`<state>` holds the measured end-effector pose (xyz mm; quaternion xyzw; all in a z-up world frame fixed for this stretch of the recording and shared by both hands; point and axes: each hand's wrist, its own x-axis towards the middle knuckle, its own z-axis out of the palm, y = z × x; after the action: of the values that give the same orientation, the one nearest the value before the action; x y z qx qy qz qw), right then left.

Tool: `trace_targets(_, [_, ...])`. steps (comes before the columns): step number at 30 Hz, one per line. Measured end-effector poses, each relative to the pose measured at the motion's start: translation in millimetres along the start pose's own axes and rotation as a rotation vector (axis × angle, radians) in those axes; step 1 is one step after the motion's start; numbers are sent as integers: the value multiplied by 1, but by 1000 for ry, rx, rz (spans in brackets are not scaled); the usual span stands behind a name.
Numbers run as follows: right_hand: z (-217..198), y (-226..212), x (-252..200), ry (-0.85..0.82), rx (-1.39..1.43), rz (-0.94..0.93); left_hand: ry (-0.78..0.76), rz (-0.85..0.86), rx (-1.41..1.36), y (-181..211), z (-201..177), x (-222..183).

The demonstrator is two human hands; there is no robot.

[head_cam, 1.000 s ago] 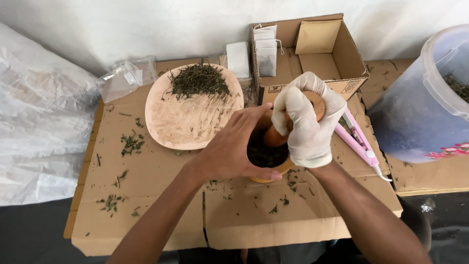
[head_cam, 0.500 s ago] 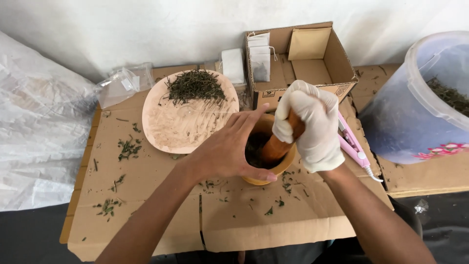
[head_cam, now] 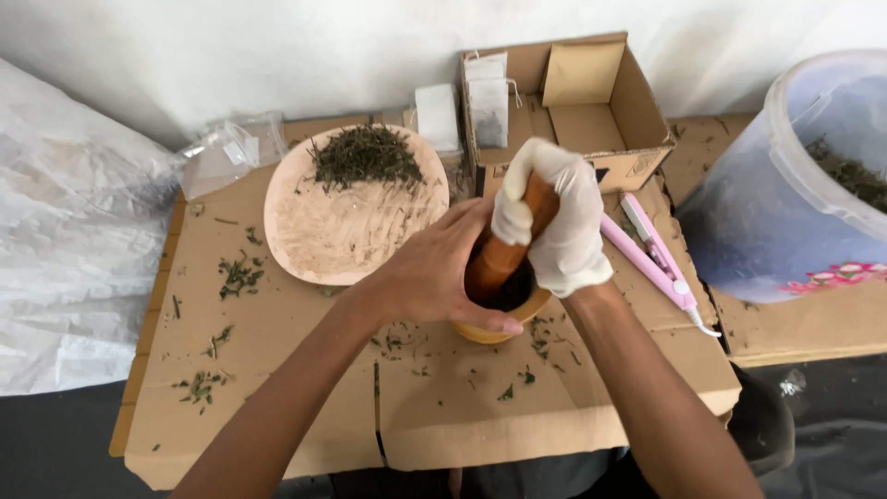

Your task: Grinding dried tea leaves using a wooden mortar and pestle on a cardboard-covered workspace.

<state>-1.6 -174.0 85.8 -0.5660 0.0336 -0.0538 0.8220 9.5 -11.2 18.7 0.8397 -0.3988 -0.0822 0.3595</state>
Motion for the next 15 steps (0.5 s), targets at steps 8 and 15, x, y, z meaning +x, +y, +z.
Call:
trace_targets(8, [0,-21,-19,-217,-299,-298,-10,-53,9,11,-8,-2])
trace_targets(15, [-5,42,26,40,-24,-419,-12,-27,17,-5,0,2])
